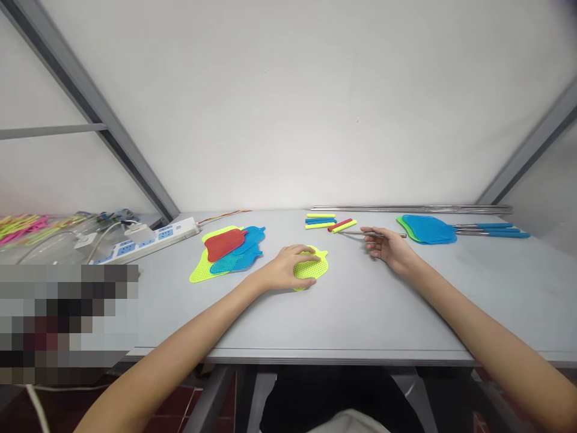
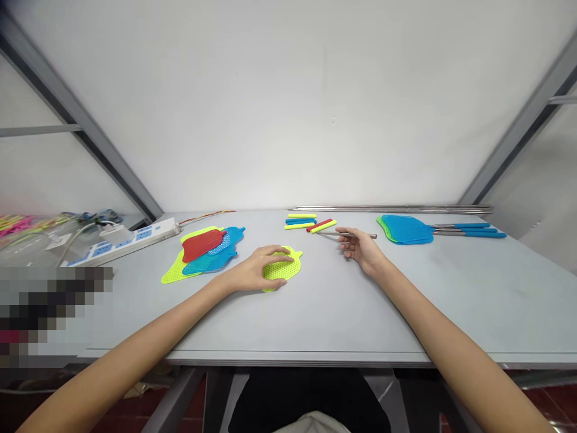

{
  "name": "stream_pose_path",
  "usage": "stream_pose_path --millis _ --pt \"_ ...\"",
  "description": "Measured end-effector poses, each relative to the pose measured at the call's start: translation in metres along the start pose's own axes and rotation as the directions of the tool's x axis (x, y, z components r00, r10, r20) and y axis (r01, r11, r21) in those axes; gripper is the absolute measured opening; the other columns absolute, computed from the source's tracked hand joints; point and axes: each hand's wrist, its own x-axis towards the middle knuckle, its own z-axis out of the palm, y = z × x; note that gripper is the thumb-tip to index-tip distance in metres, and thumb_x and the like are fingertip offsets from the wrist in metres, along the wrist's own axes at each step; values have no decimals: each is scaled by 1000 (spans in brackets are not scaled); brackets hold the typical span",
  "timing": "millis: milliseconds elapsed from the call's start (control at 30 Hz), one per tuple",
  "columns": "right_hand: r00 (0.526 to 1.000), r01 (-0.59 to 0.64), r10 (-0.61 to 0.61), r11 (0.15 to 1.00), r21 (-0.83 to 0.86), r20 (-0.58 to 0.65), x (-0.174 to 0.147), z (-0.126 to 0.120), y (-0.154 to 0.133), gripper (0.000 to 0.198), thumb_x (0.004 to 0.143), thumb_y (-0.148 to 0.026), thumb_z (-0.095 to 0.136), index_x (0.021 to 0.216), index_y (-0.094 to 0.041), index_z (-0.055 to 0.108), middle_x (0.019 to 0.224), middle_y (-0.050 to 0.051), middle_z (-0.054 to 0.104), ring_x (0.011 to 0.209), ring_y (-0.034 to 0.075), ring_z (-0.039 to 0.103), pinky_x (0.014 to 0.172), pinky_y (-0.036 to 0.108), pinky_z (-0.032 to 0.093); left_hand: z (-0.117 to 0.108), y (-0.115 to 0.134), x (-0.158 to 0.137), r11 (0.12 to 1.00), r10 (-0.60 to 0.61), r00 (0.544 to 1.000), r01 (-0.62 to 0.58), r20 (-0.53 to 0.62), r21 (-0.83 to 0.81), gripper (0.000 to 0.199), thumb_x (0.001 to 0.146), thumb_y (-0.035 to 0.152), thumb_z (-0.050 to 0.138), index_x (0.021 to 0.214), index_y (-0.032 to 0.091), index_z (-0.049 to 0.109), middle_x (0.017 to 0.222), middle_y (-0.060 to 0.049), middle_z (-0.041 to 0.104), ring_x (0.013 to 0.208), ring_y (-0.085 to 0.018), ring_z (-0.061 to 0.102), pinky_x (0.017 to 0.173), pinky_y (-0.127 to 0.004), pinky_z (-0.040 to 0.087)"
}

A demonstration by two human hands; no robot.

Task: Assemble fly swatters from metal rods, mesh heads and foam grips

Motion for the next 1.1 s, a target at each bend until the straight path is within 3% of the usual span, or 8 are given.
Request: stream_pose_path --millis 333,700,1100 --pt "990 -45 49 998 -34 130 -5 11 2 31 75 -39 47 88 -16 64 61 4 54 50 12 48 39 21 36 2 2 0 999 35 998 -35 -58 17 47 65 35 58 111 27 50 121 -3 43 115 -22 34 98 -36 23" --pt "1000 1 -1 1000 -21 -5 3 -3 2 34 73 -42 48 69 -12 65 42 -1 42 39 8 36 38 21 32 4 4 0 998 61 993 -57 -103 41 48 63 32 58 110 26 50 121 -3 43 116 -24 32 98 -36 22" --pt "996 23 -24 1000 17 82 -1 0 -1 34 72 -43 49 64 -14 64 40 1 44 42 11 41 43 23 32 3 6 0 995 79 988 -70 -134 67 54 62 29 57 114 27 45 121 -3 42 117 -25 31 98 -37 21"
